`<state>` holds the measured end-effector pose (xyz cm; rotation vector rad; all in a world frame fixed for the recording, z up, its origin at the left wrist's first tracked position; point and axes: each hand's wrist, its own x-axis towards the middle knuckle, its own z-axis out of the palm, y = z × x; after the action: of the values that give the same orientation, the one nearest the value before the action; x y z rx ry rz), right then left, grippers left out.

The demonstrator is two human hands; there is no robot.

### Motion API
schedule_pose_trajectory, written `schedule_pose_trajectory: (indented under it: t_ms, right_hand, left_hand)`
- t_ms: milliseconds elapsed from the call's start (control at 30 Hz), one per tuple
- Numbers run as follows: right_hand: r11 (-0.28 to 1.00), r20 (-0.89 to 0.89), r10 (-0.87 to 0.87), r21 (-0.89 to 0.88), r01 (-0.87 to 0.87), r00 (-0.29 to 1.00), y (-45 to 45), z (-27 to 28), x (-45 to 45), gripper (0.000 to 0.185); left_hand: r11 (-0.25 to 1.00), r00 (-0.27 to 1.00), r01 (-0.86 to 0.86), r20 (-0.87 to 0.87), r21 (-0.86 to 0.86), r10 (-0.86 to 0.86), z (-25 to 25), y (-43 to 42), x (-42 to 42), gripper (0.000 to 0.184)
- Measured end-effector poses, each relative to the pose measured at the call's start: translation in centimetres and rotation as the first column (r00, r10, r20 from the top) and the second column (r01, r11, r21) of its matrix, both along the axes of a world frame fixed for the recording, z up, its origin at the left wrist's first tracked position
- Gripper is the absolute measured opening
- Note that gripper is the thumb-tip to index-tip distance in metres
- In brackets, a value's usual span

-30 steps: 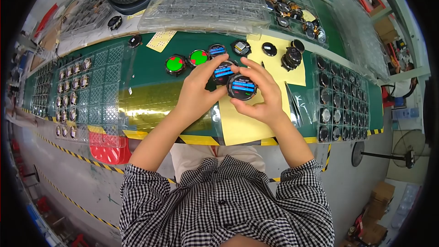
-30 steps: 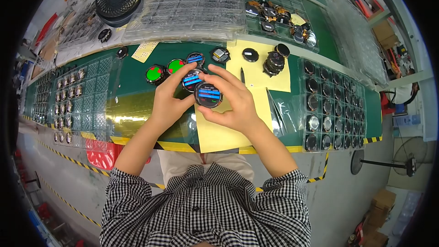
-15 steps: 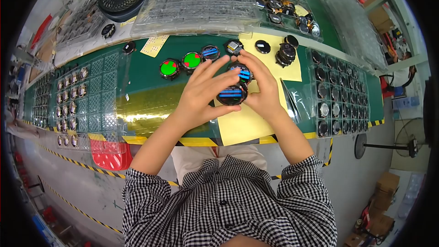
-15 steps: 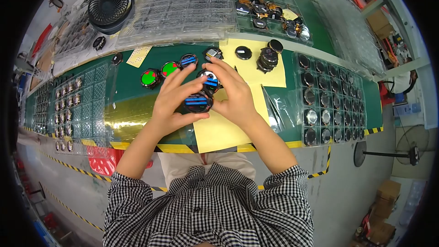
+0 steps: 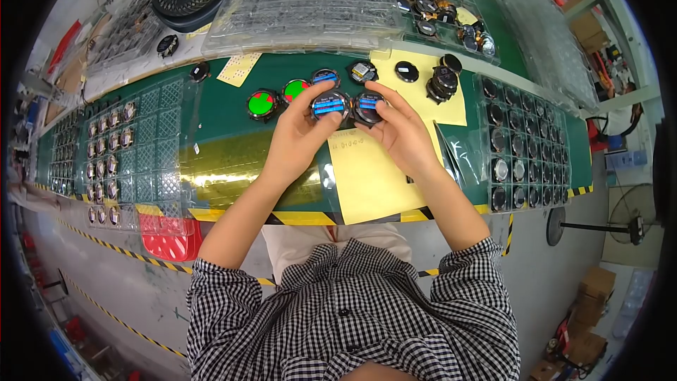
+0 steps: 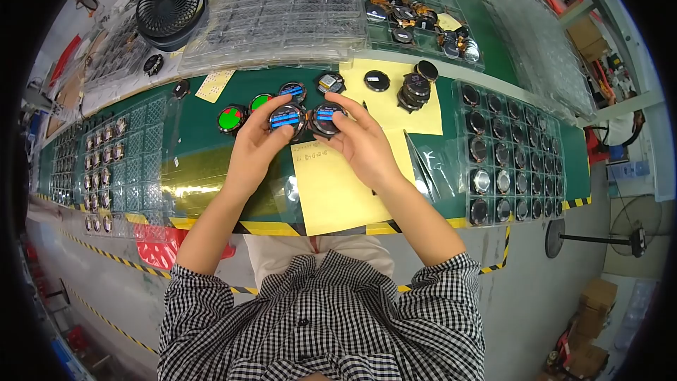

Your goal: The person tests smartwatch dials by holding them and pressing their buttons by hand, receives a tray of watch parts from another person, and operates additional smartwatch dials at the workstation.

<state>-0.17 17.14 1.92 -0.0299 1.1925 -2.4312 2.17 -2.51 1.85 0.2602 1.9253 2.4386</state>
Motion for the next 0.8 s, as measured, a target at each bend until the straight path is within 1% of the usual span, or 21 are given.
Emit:
schedule_pose_trajectory:
  t_ms: [33,100,133,333,433,533,633,700,800]
  right_hand:
    - [1.000,-0.014,-0.005,0.021,0.005,1.000,0.0,0.0,0.0,0.037]
    - [0.998,-0.044,-0.012,0.063,0.014,0.999,-0.1,0.0,0.0,0.036]
    - [0.999,-0.044,-0.009,0.048,0.012,0.999,0.0,-0.1,0.0,0.036]
    - [1.000,-0.061,0.006,0.006,-0.005,0.998,-0.1,0.0,0.1,0.039]
    - [1.000,-0.057,0.000,0.005,0.000,0.998,-0.2,0.1,0.1,0.039]
    - [1.000,-0.055,-0.002,-0.011,0.002,0.999,-0.2,0.1,0.1,0.040]
    - [1.000,-0.053,-0.006,-0.022,0.005,0.999,-0.2,0.4,0.2,0.041]
    - [1.000,-0.056,-0.001,-0.024,-0.001,0.998,-0.1,0.4,0.2,0.043]
    - [0.999,-0.082,0.010,0.045,-0.006,0.997,-0.2,0.6,0.3,0.048]
  left_hand:
    - [1.000,1.000,0.004,0.013,0.022,-0.004,0.1,-0.1,0.0,0.045]
    - [1.000,0.999,0.007,0.033,0.011,-0.007,0.7,-0.3,0.2,0.040]
    - [1.000,0.999,0.007,0.043,0.005,-0.008,0.8,-0.4,0.3,0.039]
    - [0.998,0.999,-0.041,-0.026,-0.051,0.040,0.0,0.0,0.0,0.039]
    - [0.998,0.999,-0.032,-0.027,-0.062,0.030,-0.4,-0.1,-0.1,0.041]
    - [0.999,1.000,-0.001,0.022,-0.039,0.001,-0.3,-0.7,-0.3,0.042]
    - [0.999,0.999,0.020,0.029,0.029,-0.020,-0.2,-0.8,-0.2,0.041]
    - [0.999,1.000,0.022,0.020,0.035,-0.023,0.0,-0.7,-0.1,0.040]
    - [1.000,1.000,0.001,-0.011,0.010,-0.001,0.1,-0.3,0.0,0.042]
